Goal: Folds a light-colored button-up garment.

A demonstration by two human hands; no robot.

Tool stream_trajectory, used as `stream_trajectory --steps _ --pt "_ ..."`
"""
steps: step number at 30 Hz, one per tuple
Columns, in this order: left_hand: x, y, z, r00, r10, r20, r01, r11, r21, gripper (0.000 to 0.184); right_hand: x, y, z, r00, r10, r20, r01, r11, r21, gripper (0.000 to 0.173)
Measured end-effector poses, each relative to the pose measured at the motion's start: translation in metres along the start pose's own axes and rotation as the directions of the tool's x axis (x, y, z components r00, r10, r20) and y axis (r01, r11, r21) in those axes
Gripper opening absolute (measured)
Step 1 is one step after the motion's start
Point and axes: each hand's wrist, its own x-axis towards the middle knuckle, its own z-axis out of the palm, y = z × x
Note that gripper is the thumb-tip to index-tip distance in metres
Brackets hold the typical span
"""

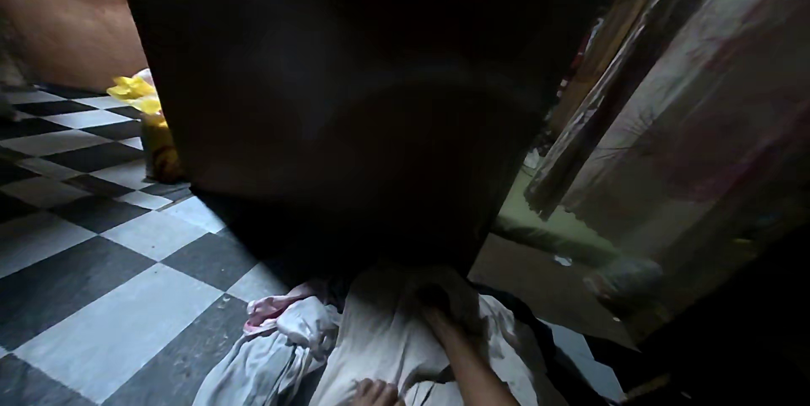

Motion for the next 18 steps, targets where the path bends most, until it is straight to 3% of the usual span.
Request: stream_trajectory --steps 4,7,9,10,12,13,16,18 --pt "-0.006 -0.004 0.004 0.998 -0.006 0.06 0.006 1.0 0.006 0.014 0.008 -0.004 0.006 0.992 -0.091 -0.083 0.101 0.988 0.117 0.039" --pt "0.01 0.0 -0.009 0.944 -0.086 0.319 0.137 0.98 -0.143 0.009 0.014 0.006 0.003 0.997 -0.065 -0.046 0.071 0.99 0.125 0.038" --pt "0.026 -0.006 -0.026 0.847 -0.163 0.506 0.361 0.875 -0.324 0.023 0.014 0.019 -0.001 0.994 -0.084 -0.064 0.087 0.995 0.042 0.04" --pt "0.033 -0.014 -0.032 0.813 -0.224 0.537 0.476 0.787 -0.393 0.033 0.009 0.026 -0.003 0.991 -0.095 -0.093 0.094 0.996 -0.007 0.042" --pt "0.045 -0.031 -0.032 0.761 -0.439 0.478 0.64 0.632 -0.438 0.035 -0.01 0.036 -0.009 0.98 -0.074 -0.184 0.075 0.997 -0.004 0.044" --pt "0.054 -0.04 -0.029 0.702 -0.539 0.466 0.711 0.576 -0.404 0.037 -0.022 0.042 -0.01 0.969 -0.073 -0.235 0.08 0.997 0.02 0.043" --pt "0.086 -0.058 -0.022 0.405 -0.668 0.624 0.914 0.321 -0.249 0.043 -0.074 0.047 -0.007 0.913 -0.078 -0.4 0.14 0.982 0.129 0.029" --pt "0.093 -0.06 -0.005 0.306 -0.651 0.694 0.952 0.21 -0.223 0.045 -0.102 0.05 0.001 0.976 -0.038 -0.215 0.079 0.979 0.187 0.031"
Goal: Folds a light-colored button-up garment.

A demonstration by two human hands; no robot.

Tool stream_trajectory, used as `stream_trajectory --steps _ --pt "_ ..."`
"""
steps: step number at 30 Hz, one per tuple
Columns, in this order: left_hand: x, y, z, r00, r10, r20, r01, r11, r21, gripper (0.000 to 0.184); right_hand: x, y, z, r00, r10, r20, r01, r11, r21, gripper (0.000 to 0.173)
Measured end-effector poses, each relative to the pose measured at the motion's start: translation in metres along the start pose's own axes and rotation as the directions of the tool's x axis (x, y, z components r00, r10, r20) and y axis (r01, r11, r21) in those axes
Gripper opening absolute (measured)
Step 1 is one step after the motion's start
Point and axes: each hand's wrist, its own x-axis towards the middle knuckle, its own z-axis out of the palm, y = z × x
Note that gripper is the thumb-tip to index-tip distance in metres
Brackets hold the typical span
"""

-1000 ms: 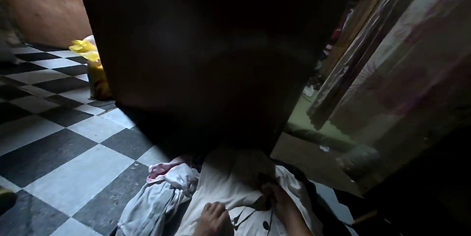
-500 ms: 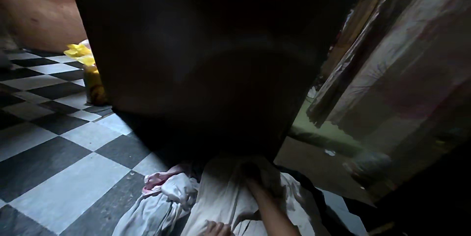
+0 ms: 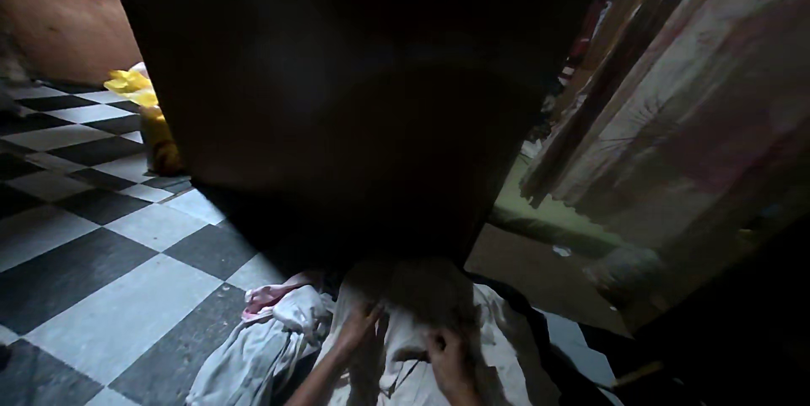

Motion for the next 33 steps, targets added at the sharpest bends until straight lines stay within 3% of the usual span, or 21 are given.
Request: stream_trajectory --steps 1,3,9,13,15,18,21,23,27,33 --pt "0.005 0.0 0.006 0.999 -0.033 0.011 0.033 0.999 0.01 0.048 -0.009 0.001 0.002 0.99 0.062 0.124 -0.062 0.998 -0.006 0.036" --pt "0.01 0.003 0.015 0.997 -0.079 -0.008 0.079 0.997 0.021 0.05 -0.017 0.006 0.013 0.978 0.094 0.185 -0.101 0.994 0.031 0.04" --pt "0.011 0.009 0.018 0.995 -0.089 -0.049 0.084 0.993 -0.085 0.039 -0.019 0.005 0.043 0.993 0.109 -0.033 -0.105 0.988 0.115 0.064" --pt "0.009 0.011 0.016 0.993 -0.087 -0.077 0.076 0.989 -0.13 0.038 -0.026 0.0 0.066 0.976 0.112 -0.187 -0.035 0.927 0.373 0.083" --pt "0.008 0.011 0.017 0.992 -0.076 -0.096 0.062 0.989 -0.135 0.038 -0.022 -0.003 0.073 0.978 0.151 -0.143 -0.044 0.82 0.571 0.084" --pt "0.013 0.004 0.022 0.993 -0.005 -0.117 -0.008 0.994 -0.11 0.036 -0.017 -0.011 0.071 0.979 0.203 0.025 -0.167 0.719 0.675 0.086" --pt "0.02 -0.003 0.022 0.991 0.044 -0.127 -0.041 0.999 0.023 0.039 -0.015 -0.01 0.069 0.973 0.184 0.143 -0.231 0.826 0.514 0.092" --pt "0.02 -0.003 0.022 0.992 0.051 -0.119 -0.038 0.993 0.111 0.039 -0.015 -0.011 0.065 0.962 0.171 0.214 -0.234 0.917 0.323 0.084" --pt "0.012 0.001 0.027 0.991 0.024 -0.135 0.009 0.971 0.239 0.043 -0.012 -0.01 0.056 0.893 0.163 0.419 -0.285 0.926 0.247 0.054" --pt "0.014 0.0 0.036 0.984 -0.039 -0.173 0.104 0.916 0.387 0.046 -0.018 0.0 0.054 0.868 0.208 0.451 -0.314 0.933 0.175 0.049"
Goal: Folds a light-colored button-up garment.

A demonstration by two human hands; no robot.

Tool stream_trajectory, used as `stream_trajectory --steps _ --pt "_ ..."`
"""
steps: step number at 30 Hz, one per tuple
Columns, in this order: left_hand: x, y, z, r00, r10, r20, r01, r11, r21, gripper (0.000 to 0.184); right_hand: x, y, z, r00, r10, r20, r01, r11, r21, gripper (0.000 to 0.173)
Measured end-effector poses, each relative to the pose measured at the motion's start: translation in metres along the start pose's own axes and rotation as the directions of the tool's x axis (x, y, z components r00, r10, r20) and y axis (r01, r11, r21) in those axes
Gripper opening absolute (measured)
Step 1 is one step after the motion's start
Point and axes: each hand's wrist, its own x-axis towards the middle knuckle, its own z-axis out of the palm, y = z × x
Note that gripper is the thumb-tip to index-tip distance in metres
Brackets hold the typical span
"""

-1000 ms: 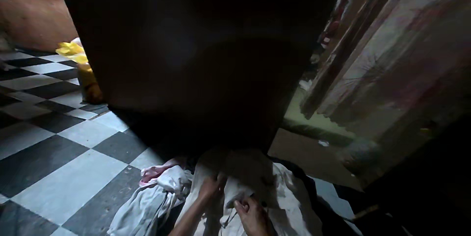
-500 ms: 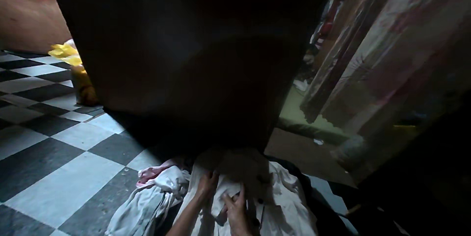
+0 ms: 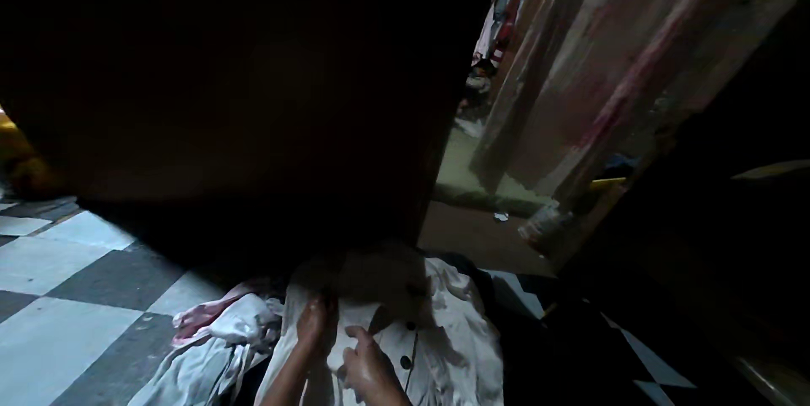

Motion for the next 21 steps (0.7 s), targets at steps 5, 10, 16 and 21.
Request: stream_trajectory --steps 5,10,16,21 --pt "-0.03 0.011 -0.009 0.934 0.283 -0.219 -0.257 0.956 0.138 0.05 -0.055 0.029 -0.004 0.941 -0.282 -0.188 0.29 0.957 0.013 0.044" --pt "-0.079 0.002 0.025 0.716 0.688 -0.118 -0.66 0.722 0.207 0.06 -0.089 0.107 -0.025 0.467 -0.64 -0.611 0.384 0.769 -0.512 0.034" --pt "-0.077 -0.005 0.05 0.798 0.547 0.252 -0.602 0.736 0.31 0.072 -0.103 0.184 -0.031 0.807 -0.324 -0.495 0.011 0.845 -0.535 0.062" --pt "-0.07 0.018 0.023 0.795 0.404 0.452 -0.544 0.805 0.237 0.068 -0.089 0.202 -0.03 0.847 -0.319 -0.424 0.037 0.833 -0.552 0.068"
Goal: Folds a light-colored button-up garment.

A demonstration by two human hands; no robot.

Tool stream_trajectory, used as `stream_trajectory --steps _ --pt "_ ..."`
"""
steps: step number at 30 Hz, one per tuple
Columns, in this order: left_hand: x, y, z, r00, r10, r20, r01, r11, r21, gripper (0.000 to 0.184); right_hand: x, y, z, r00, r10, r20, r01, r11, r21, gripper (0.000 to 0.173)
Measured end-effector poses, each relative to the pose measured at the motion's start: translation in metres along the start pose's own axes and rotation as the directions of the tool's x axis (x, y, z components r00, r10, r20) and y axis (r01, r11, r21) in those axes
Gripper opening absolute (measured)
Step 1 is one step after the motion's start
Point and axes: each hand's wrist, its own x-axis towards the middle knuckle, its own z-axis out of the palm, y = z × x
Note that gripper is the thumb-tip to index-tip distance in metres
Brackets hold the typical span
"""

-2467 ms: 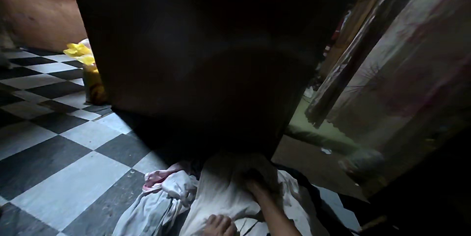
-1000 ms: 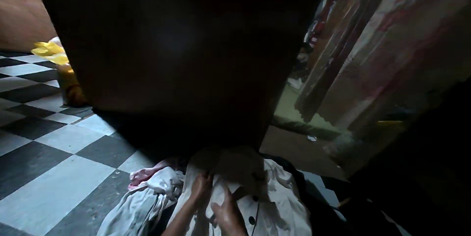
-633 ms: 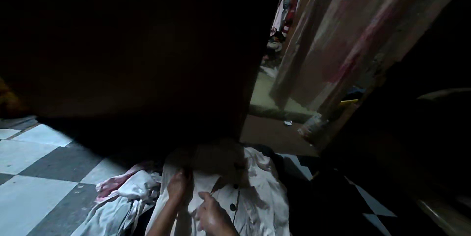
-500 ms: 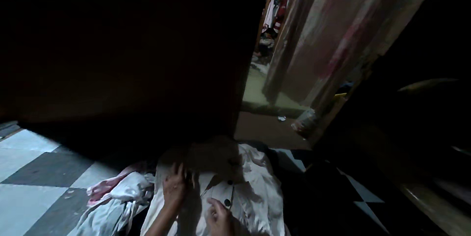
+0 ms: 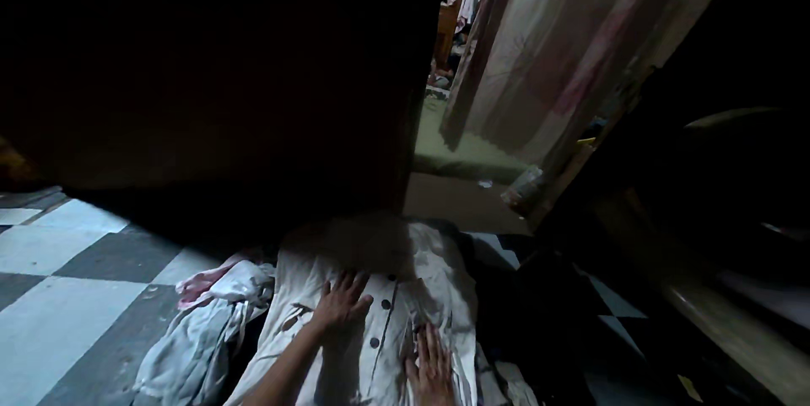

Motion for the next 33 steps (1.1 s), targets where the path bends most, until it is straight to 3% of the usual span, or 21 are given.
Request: stream_trajectory --steps 2,4,5,7,9,11,13,17,20,23,26,30,33 --pt "-0.007 -0.001 -0.013 0.999 0.016 -0.03 -0.024 0.961 -0.276 0.058 0.004 0.004 -0.03 0.99 0.022 0.138 -0.049 0.979 0.199 0.067" --pt "-0.03 -0.006 -0.017 0.98 0.027 -0.199 -0.134 0.826 -0.547 0.054 0.0 0.013 -0.058 0.996 0.067 0.066 -0.092 0.828 0.553 0.05" --pt "-0.048 -0.009 -0.017 0.96 0.004 -0.28 -0.181 0.77 -0.612 0.054 -0.009 0.017 -0.069 0.99 0.142 0.011 -0.113 0.733 0.67 0.046" --pt "-0.087 -0.024 -0.008 0.911 -0.081 -0.404 -0.208 0.757 -0.62 0.052 -0.032 0.024 -0.084 0.942 0.327 -0.077 -0.155 0.627 0.764 0.042" --pt "-0.122 -0.056 0.012 0.869 -0.226 -0.439 -0.087 0.805 -0.587 0.051 -0.061 0.033 -0.089 0.873 0.483 -0.068 -0.265 0.587 0.765 0.045" --pt "-0.149 -0.097 0.037 0.829 -0.411 -0.379 0.138 0.807 -0.574 0.058 -0.089 0.037 -0.085 0.82 0.572 0.041 -0.397 0.514 0.76 0.053" --pt "-0.171 -0.126 0.056 0.789 -0.555 -0.264 0.32 0.737 -0.595 0.065 -0.11 0.033 -0.072 0.754 0.628 0.195 -0.514 0.379 0.769 0.063" --pt "-0.19 -0.141 0.065 0.765 -0.643 -0.037 0.379 0.496 -0.781 0.049 -0.128 0.024 -0.046 0.628 0.695 0.351 -0.63 0.188 0.754 0.074" --pt "-0.185 -0.142 0.062 0.767 -0.642 -0.005 0.385 0.467 -0.796 0.046 -0.123 0.026 -0.037 0.592 0.684 0.426 -0.633 0.067 0.771 0.073" --pt "-0.176 -0.152 0.061 0.773 -0.629 0.078 0.508 0.54 -0.671 0.061 -0.118 0.03 -0.042 0.593 0.655 0.468 -0.659 0.061 0.75 0.068" --pt "-0.169 -0.167 0.066 0.785 -0.607 0.126 0.568 0.624 -0.537 0.05 -0.121 0.027 -0.047 0.656 0.638 0.402 -0.649 0.204 0.733 0.061" --pt "-0.18 -0.141 0.049 0.748 -0.655 0.107 0.523 0.483 -0.702 0.042 -0.122 0.039 -0.049 0.682 0.641 0.352 -0.668 0.352 0.655 0.058" --pt "-0.195 -0.122 0.023 0.724 -0.689 0.019 0.382 0.378 -0.843 0.031 -0.12 0.025 -0.074 0.663 0.645 0.38 -0.656 0.255 0.711 0.052"
